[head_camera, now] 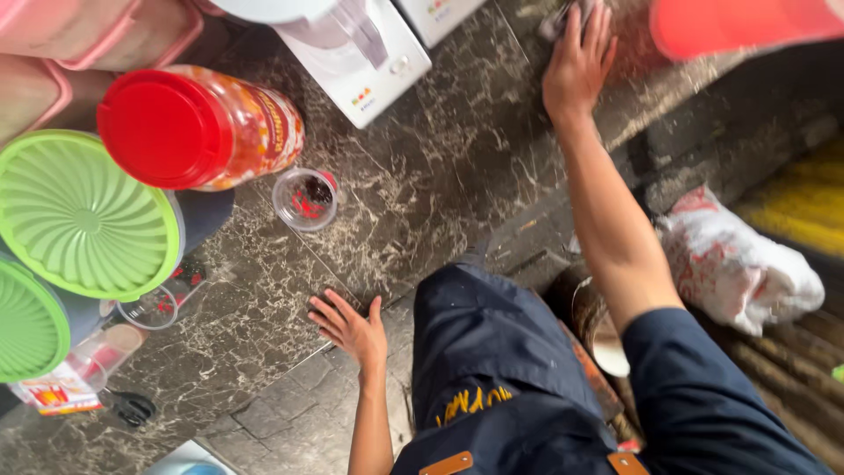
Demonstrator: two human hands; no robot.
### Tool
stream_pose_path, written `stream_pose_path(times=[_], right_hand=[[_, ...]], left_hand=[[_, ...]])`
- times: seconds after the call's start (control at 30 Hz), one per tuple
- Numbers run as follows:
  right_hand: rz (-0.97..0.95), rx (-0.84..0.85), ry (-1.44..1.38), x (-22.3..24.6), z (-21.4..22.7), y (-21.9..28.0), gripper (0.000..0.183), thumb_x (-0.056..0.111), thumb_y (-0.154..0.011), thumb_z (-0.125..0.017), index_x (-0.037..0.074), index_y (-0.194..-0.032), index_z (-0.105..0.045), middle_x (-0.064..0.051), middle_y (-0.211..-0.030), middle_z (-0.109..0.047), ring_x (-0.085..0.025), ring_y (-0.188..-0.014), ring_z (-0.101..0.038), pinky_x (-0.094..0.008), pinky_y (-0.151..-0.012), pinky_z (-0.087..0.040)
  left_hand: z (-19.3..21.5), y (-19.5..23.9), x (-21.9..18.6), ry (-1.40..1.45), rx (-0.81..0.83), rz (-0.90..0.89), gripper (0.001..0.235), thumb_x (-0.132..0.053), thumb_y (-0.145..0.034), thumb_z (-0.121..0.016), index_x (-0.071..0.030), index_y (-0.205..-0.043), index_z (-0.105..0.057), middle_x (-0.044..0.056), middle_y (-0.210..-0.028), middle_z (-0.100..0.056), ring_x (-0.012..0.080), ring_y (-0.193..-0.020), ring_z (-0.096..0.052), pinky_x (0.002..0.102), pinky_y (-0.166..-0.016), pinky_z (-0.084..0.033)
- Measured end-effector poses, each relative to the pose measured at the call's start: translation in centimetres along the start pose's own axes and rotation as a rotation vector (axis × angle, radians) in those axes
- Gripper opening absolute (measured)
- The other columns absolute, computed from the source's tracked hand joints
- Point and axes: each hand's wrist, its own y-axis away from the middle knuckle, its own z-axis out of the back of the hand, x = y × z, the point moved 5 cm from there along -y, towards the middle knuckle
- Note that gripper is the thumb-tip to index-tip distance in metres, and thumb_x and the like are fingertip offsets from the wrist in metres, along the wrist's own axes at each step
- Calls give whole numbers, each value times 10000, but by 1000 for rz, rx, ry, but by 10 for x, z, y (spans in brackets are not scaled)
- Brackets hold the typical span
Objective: The person prepares a drink by opening a small packet and pouring its contents into a plastic cup. They then scoop a yellow liquid from a large container into the cup, add ice from a bucket, and place the cup on a digital scale.
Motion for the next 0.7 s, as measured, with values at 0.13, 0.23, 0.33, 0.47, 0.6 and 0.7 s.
stream_pose_path(times=[0.13,0.23,0.33,0.47,0.6,0.7], right_hand=[[124,25,-115,93,-31,23,500,144,-1098,-431,-1,-1576,-409,-258,-1655,-333,-441,-1567,-259,-616,-1298,-134],[473,209,-352,154,12,113,605,224,-936,-543,62,-1518,-512,-228,-1635,-337,-404,-1549,-246,-647,-1228,-154],[840,386,-359,127,59,152,570,173,-878,-571,98,-1441,-613,-162,-1597,-451,-346,-1487,-389,-587,-1181,-306],[468,226,-453,-13,101,103,421,88,-893,-634,87,-1313,-665,-133,-1519,-521,-377,-1437,-448,-524,-1175,-362],[183,166,-205,-126,111,63,605,-35,-718,-579,40,-1309,-684,-185,-1493,-543,-391,-1409,-479,-513,-1156,-350],[190,99,-368,-160,115,58,530,-41,-739,-588,36,-1253,-692,-201,-1442,-559,-404,-1381,-480,-508,-1123,-370]], left_hand=[[0,3,3,8,31,35,1075,-639,-886,-665,-106,-1666,-153,213,-1732,-19,500,-1574,-21,678,-1221,-162],[10,1,5,-46,34,55,1095,-649,-848,-688,-122,-1662,-177,222,-1722,-75,499,-1561,-86,655,-1206,-200],[25,-6,-9,-83,-19,-6,1081,-633,-833,-710,-104,-1652,-243,260,-1684,-187,488,-1526,-219,634,-1203,-253],[43,-12,-81,55,-158,125,798,-468,-896,-731,-26,-1507,-470,274,-1531,-442,478,-1421,-398,594,-1101,-357],[70,-15,-279,630,-60,-173,419,-236,-985,-637,-12,-1334,-578,195,-1385,-610,360,-1236,-591,444,-1017,-478],[105,2,-475,632,-96,-610,402,-115,-911,-681,-18,-1299,-632,185,-1274,-669,370,-1210,-614,459,-1056,-474]])
